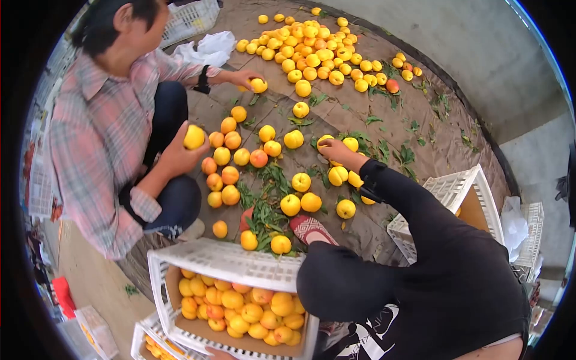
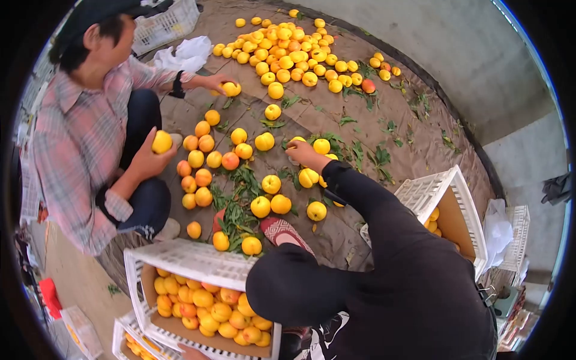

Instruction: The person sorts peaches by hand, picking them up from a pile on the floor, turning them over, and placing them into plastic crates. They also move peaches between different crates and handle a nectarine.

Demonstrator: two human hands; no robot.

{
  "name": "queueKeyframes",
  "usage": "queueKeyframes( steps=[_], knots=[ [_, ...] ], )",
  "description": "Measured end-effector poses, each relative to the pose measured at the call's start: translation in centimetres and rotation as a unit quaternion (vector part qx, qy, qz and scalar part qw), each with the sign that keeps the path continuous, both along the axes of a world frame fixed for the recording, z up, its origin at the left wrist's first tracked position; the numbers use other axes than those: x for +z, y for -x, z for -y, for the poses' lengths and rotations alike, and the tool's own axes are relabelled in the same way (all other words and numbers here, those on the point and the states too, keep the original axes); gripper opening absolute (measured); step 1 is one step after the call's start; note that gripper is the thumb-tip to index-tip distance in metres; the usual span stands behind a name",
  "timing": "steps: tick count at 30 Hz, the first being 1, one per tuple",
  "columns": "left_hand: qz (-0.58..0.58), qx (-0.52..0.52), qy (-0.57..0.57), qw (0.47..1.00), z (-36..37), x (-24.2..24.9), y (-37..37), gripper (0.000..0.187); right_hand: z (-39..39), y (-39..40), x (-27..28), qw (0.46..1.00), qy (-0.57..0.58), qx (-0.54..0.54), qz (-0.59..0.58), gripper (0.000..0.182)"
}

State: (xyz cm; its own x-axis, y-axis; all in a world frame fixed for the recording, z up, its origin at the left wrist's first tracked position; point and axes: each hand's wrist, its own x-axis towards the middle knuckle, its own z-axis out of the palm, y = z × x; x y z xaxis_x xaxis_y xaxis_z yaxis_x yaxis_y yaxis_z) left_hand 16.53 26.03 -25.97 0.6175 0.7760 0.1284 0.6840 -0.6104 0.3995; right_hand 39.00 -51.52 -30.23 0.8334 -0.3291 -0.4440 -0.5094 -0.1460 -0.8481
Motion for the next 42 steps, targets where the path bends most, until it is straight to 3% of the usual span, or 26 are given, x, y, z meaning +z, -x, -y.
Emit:
queueKeyframes(
  steps=[3,5,6,7,8,9,11,12,13,15,16,18,19,21,23,24,26,28,29,30,31,32,34,36,39,42],
  knots=[
    [-0.085,-0.266,-0.040,0.959,9.8,4.6,-11.0,0.059,0.1,-4.5,-2.1,0.972,0.225,0.031,0.063,0.048],
    [-0.099,-0.524,-0.060,0.844,17.9,7.8,-22.6,0.054,1.0,-7.7,-4.2,0.931,0.342,0.024,0.128,0.049],
    [-0.083,-0.664,-0.138,0.730,22.1,9.6,-28.5,0.051,1.4,-9.2,-4.4,0.928,0.348,0.008,0.131,0.049],
    [-0.045,-0.769,-0.299,0.564,27.2,11.4,-34.7,0.049,1.9,-10.7,-4.0,0.926,0.354,-0.006,0.133,0.050],
    [0.020,-0.780,-0.476,0.405,31.2,12.4,-39.1,0.047,2.5,-12.0,-3.8,0.923,0.359,-0.018,0.136,0.050],
    [0.084,-0.770,-0.569,0.275,34.3,13.0,-42.5,0.046,3.1,-13.1,-3.5,0.914,0.384,-0.004,0.133,0.051],
    [0.131,-0.725,-0.662,0.137,38.7,13.4,-47.1,0.044,4.3,-15.4,-3.6,0.892,0.432,0.029,0.130,0.052],
    [0.121,-0.717,-0.677,0.117,40.0,13.5,-48.3,0.043,4.7,-16.2,-3.5,0.875,0.464,0.069,0.122,0.053],
    [0.102,-0.722,-0.674,0.119,41.1,13.2,-49.4,0.044,5.1,-16.8,-3.7,0.855,0.494,0.109,0.116,0.054],
    [0.012,-0.788,-0.530,0.313,40.7,12.4,-49.1,0.030,5.9,-17.4,-4.3,0.817,0.534,0.203,0.075,0.059],
    [0.015,-0.792,-0.515,0.328,40.6,12.4,-49.0,0.028,6.2,-17.7,-4.6,0.820,0.522,0.227,0.063,0.060],
    [0.046,-0.768,-0.565,0.298,40.7,12.1,-49.1,0.028,6.6,-17.8,-5.0,0.823,0.498,0.272,0.037,0.061],
    [0.075,-0.734,-0.626,0.251,40.4,11.5,-49.7,0.028,6.6,-17.7,-5.1,0.848,0.465,0.252,0.011,0.061],
    [0.095,-0.715,-0.657,0.221,40.3,10.8,-49.8,0.029,6.2,-17.0,-4.2,0.893,0.398,0.207,-0.039,0.060],
    [0.084,-0.738,-0.625,0.241,40.2,11.0,-49.6,0.029,5.6,-15.5,-3.4,0.990,0.103,0.076,-0.058,0.056],
    [0.085,-0.742,-0.619,0.243,40.3,11.3,-49.5,0.029,4.9,-14.7,-3.1,0.996,-0.053,0.010,-0.065,0.055],
    [0.065,-0.747,-0.607,0.265,37.8,11.8,-46.8,0.033,3.1,-12.6,-2.6,0.978,-0.207,-0.001,0.005,0.055],
    [-0.016,-0.756,-0.519,0.399,31.5,11.5,-39.7,0.039,0.9,-10.3,-1.7,0.931,-0.356,-0.011,0.079,0.055],
    [-0.091,-0.735,-0.421,0.524,26.9,10.8,-34.1,0.042,-0.3,-9.2,-0.6,0.911,-0.402,0.001,0.098,0.053],
    [-0.164,-0.662,-0.297,0.668,21.4,9.7,-27.1,0.046,-1.5,-8.2,0.5,0.890,-0.441,0.009,0.114,0.053],
    [-0.233,-0.520,-0.187,0.801,16.0,8.4,-19.3,0.049,-2.8,-7.2,1.9,0.867,-0.481,0.021,0.128,0.052],
    [-0.289,-0.378,-0.141,0.868,11.6,7.3,-12.3,0.053,-4.3,-6.3,3.3,0.841,-0.522,0.038,0.137,0.052],
    [-0.362,-0.207,-0.154,0.896,4.5,4.4,-1.7,0.061,-6.9,-4.8,5.1,0.782,-0.614,0.058,0.094,0.049],
    [-0.284,-0.218,-0.235,0.904,0.2,0.4,4.3,0.058,-9.8,-3.4,8.1,0.762,-0.634,0.112,0.064,0.054],
    [-0.151,-0.207,-0.137,0.957,-3.5,-4.6,5.8,0.045,-15.4,-2.7,13.9,0.793,-0.588,0.157,-0.021,0.049],
    [-0.317,-0.063,-0.140,0.936,4.8,0.8,1.0,0.036,-22.4,-2.0,21.0,0.826,-0.465,0.310,-0.077,0.044]
  ],
)
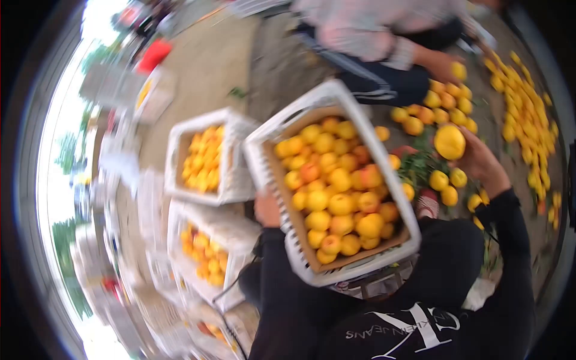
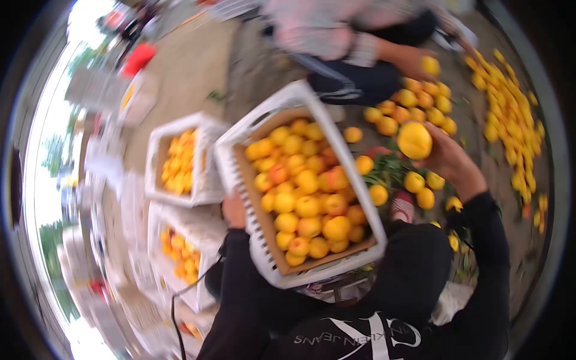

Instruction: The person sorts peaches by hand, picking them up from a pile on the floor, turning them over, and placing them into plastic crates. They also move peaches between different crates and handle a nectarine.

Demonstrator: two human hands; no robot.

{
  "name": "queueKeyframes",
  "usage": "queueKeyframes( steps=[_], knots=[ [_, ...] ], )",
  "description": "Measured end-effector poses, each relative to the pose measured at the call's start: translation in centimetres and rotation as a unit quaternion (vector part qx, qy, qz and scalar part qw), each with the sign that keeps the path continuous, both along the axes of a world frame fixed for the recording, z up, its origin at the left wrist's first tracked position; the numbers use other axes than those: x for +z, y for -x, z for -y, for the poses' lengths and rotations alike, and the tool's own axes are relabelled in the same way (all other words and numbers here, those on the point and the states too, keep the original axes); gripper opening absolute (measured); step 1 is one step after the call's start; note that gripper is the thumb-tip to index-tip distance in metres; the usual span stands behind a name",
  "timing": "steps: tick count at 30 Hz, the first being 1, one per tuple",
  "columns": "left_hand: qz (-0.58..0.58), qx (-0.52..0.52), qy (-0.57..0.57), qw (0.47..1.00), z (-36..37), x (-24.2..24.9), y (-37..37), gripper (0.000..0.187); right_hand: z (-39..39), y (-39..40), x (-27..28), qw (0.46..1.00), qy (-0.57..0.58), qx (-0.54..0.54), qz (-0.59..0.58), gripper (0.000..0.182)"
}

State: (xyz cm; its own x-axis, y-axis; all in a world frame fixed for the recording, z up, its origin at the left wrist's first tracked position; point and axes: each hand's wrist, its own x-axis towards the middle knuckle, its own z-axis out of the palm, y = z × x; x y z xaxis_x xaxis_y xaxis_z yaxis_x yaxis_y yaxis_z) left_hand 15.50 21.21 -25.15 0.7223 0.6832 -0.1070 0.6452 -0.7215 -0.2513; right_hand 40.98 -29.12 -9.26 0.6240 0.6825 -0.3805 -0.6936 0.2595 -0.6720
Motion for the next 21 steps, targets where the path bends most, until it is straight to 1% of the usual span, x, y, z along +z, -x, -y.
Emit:
queueKeyframes(
  steps=[1,2,3,4,7,8,10,12,14,16,18,21],
  knots=[
    [0.111,0.067,0.070,0.989,1.5,2.0,-0.9,0.032,-2.4,0.0,2.3,0.996,0.052,0.060,0.050,0.044],
    [0.233,0.124,0.131,0.956,3.1,3.9,-1.8,0.036,-4.6,0.1,4.5,0.983,0.100,0.113,0.103,0.044],
    [0.315,0.194,0.163,0.915,4.1,5.6,-2.4,0.043,-7.3,0.6,6.7,0.969,0.108,0.176,0.133,0.044],
    [0.325,0.187,0.177,0.910,3.9,4.9,-2.4,0.044,-10.6,1.7,9.0,0.956,0.128,0.213,0.155,0.043],
    [0.361,0.199,0.210,0.887,4.5,6.2,-2.1,0.043,-20.0,4.5,11.9,0.903,0.155,0.356,0.181,0.043],
    [0.368,0.194,0.220,0.883,4.4,6.0,-2.1,0.042,-23.1,6.2,11.6,0.898,0.148,0.365,0.197,0.044],
    [0.401,0.182,0.228,0.868,4.5,5.3,-2.0,0.039,-29.8,10.6,10.9,0.897,0.152,0.387,0.150,0.046],
    [0.480,0.159,0.318,0.802,4.3,3.7,-1.3,0.041,-36.0,14.4,8.8,0.849,0.106,0.494,0.157,0.050],
    [0.489,0.138,0.334,0.794,4.3,3.5,-0.8,0.040,-42.3,19.0,6.1,0.807,0.133,0.564,0.113,0.052],
    [0.466,0.128,0.315,0.817,4.4,3.7,-0.6,0.040,-47.3,23.8,4.4,0.794,0.090,0.593,0.099,0.054],
    [0.451,0.118,0.309,0.829,4.3,3.7,-0.9,0.039,-51.2,27.4,3.5,0.794,0.059,0.602,0.070,0.050],
    [0.437,0.094,0.306,0.841,4.1,3.7,-0.8,0.039,-52.8,30.3,6.5,0.830,0.077,0.525,0.171,0.050]
  ],
)
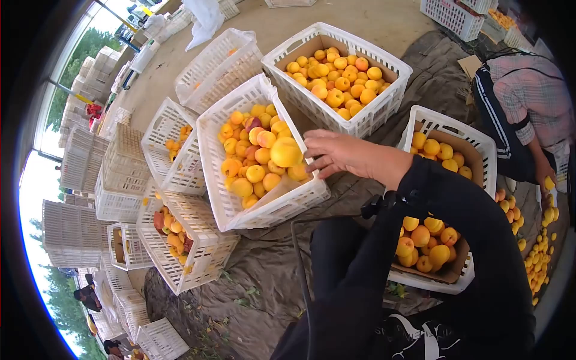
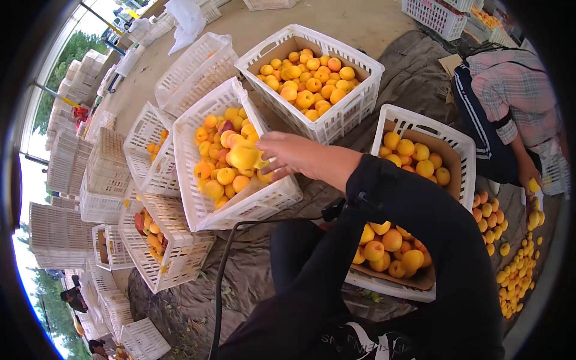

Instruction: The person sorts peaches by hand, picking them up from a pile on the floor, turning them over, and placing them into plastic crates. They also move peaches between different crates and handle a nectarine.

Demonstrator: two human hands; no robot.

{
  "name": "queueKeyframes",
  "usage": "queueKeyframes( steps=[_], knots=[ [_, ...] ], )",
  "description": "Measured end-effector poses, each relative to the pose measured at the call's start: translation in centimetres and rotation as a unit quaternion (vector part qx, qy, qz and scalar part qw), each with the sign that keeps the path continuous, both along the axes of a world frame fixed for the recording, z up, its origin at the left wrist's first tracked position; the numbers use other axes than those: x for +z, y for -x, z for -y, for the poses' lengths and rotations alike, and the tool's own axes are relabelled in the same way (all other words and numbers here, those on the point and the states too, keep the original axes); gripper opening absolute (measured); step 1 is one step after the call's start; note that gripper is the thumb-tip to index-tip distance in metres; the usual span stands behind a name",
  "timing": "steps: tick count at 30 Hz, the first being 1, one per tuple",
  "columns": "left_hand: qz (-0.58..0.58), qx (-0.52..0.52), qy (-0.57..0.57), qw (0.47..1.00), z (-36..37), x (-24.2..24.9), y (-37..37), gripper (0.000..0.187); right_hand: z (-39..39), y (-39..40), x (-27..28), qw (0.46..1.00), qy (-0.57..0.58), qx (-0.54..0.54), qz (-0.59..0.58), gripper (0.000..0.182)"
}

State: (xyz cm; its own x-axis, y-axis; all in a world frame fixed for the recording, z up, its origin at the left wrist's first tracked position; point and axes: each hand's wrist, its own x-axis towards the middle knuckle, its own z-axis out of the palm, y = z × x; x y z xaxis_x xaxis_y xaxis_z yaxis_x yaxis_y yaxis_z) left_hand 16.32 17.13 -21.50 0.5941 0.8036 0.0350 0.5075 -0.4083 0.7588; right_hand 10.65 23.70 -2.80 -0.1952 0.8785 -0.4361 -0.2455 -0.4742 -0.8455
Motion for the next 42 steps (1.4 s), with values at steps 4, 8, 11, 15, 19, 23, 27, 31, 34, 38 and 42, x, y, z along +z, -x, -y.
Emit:
queueKeyframes(
  steps=[4,8,11,15,19,23,27,31,34,38,42],
  knots=[
    [0.004,-0.029,-0.024,0.999,-0.5,-0.8,-1.0,0.040,5.0,-5.6,6.3,0.986,-0.102,0.086,0.104,0.049],
    [0.085,0.073,0.028,0.993,0.2,-2.0,-1.2,0.029,18.1,-14.1,9.2,0.958,-0.087,0.056,0.268,0.043],
    [0.091,0.095,-0.124,0.983,-0.2,0.4,-0.3,0.029,32.3,-20.4,9.6,0.911,-0.043,-0.083,0.402,0.038],
    [0.110,0.002,-0.279,0.954,2.2,2.9,-0.6,0.044,54.1,-24.0,6.3,0.724,0.048,-0.421,0.543,0.036],
    [0.094,-0.225,-0.251,0.937,10.9,5.7,-1.1,0.042,72.5,-22.3,-6.0,0.550,0.181,-0.761,0.293,0.037],
    [0.082,-0.436,-0.216,0.870,21.8,7.0,-1.4,0.034,77.4,-18.7,-13.1,0.521,0.201,-0.826,0.084,0.036],
    [0.090,-0.531,-0.160,0.827,30.6,8.7,-4.4,0.030,76.8,-19.2,-19.1,0.576,0.184,-0.792,0.088,0.033],
    [0.033,-0.552,-0.289,0.781,32.4,5.0,-5.4,0.031,73.8,-21.3,-24.0,0.661,0.231,-0.678,0.221,0.040],
    [-0.019,-0.553,-0.265,0.790,32.3,5.5,-5.7,0.027,72.0,-25.0,-26.9,0.679,0.229,-0.620,0.320,0.045],
    [-0.062,-0.541,-0.258,0.798,32.2,5.0,-5.8,0.022,68.9,-32.9,-27.8,0.611,0.229,-0.621,0.435,0.046],
    [-0.101,-0.532,-0.248,0.804,32.3,5.2,-5.6,0.029,66.4,-41.5,-30.2,0.493,0.251,-0.598,0.580,0.045]
  ],
)
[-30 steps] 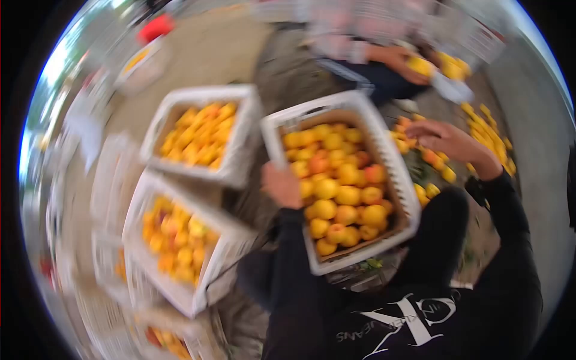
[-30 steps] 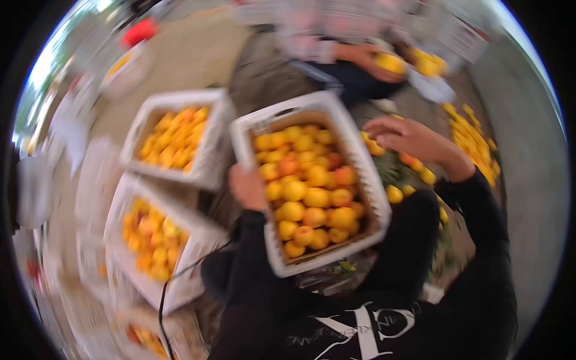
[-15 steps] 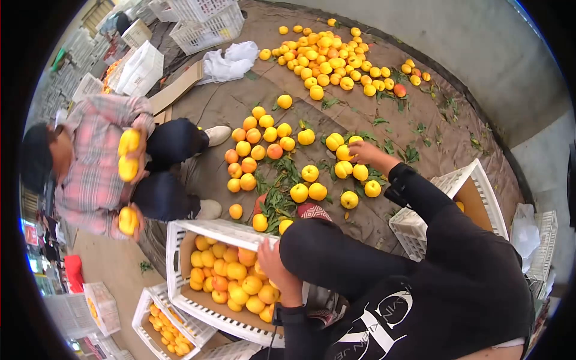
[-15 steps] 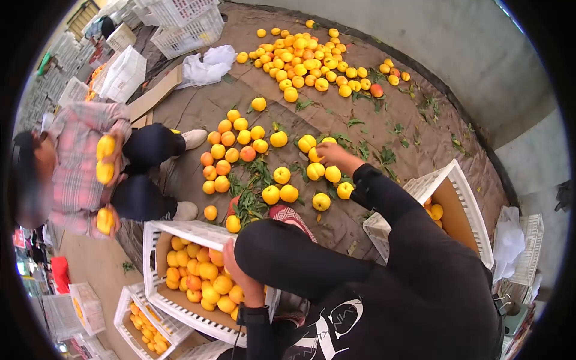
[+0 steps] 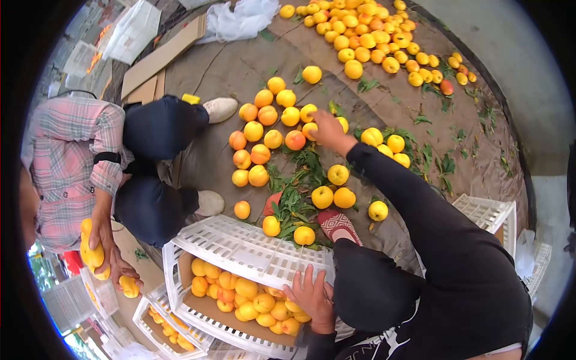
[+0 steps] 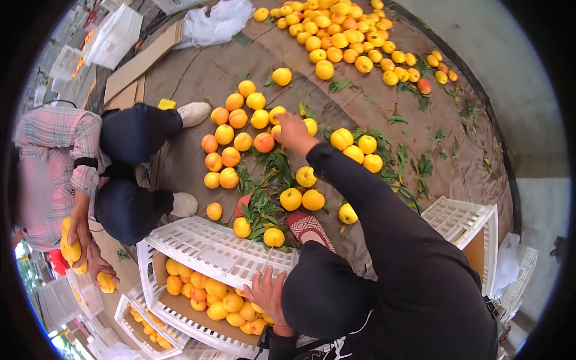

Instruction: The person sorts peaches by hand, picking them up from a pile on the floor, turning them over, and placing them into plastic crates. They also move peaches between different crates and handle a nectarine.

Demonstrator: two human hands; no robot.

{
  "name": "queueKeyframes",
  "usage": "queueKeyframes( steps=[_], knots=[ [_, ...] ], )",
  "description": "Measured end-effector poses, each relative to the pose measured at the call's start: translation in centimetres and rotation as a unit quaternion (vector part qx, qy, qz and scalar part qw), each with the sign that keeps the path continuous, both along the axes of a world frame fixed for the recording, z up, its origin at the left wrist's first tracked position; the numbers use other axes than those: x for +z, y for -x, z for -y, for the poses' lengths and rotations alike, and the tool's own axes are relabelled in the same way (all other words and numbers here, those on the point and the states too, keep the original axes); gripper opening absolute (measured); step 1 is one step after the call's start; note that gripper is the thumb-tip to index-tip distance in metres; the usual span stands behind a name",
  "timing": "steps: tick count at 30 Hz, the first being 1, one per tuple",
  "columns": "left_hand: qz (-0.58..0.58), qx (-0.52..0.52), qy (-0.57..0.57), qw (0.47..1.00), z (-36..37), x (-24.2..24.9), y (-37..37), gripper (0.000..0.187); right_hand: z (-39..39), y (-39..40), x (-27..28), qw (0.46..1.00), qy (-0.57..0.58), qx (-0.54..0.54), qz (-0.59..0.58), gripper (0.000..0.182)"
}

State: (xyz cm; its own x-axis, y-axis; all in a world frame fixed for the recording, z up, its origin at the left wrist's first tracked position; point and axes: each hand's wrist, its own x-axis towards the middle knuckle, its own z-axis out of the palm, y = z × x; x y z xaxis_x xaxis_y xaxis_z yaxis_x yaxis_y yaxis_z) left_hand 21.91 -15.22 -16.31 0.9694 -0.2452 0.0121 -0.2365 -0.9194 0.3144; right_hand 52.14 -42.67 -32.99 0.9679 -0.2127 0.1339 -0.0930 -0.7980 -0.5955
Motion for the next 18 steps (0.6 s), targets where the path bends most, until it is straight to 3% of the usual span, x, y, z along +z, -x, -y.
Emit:
queueKeyframes(
  steps=[4,6,7,10,11,12,13,15,16,18],
  knots=[
    [-0.029,0.001,0.000,1.000,0.0,0.5,-0.3,0.031,0.0,-5.7,-2.2,0.993,0.116,-0.010,0.006,0.051],
    [-0.049,0.008,0.012,0.999,0.1,1.0,-0.4,0.032,1.7,-6.9,-5.4,0.993,0.074,0.058,-0.067,0.054],
    [-0.056,0.008,0.023,0.998,0.2,1.2,-0.4,0.030,2.1,-7.0,-6.9,0.997,0.011,0.046,-0.061,0.056],
    [-0.066,0.023,0.039,0.997,0.2,1.7,-0.9,0.030,4.0,-6.7,-6.4,0.994,-0.007,0.101,-0.050,0.055],
    [-0.058,0.023,0.047,0.997,0.2,1.6,-0.9,0.033,3.6,-5.8,-4.6,0.990,-0.071,0.050,-0.111,0.059],
    [-0.054,0.031,0.061,0.996,0.2,1.5,-0.9,0.032,3.9,-5.0,-4.6,0.998,-0.014,0.031,-0.050,0.060],
    [-0.045,0.036,0.080,0.995,0.2,1.3,-0.9,0.031,3.2,-3.9,-2.5,0.983,-0.167,0.002,-0.073,0.060],
    [-0.023,0.040,0.107,0.993,0.1,1.2,-0.8,0.029,3.0,-1.2,0.7,0.910,-0.390,-0.075,-0.122,0.057],
    [-0.012,0.041,0.115,0.992,0.0,1.1,-0.7,0.028,2.7,0.4,2.3,0.820,-0.550,-0.073,-0.138,0.059],
    [0.020,0.028,0.122,0.992,-0.1,0.4,-0.4,0.028,3.2,3.5,4.0,0.656,-0.721,0.006,-0.221,0.067]
  ],
)
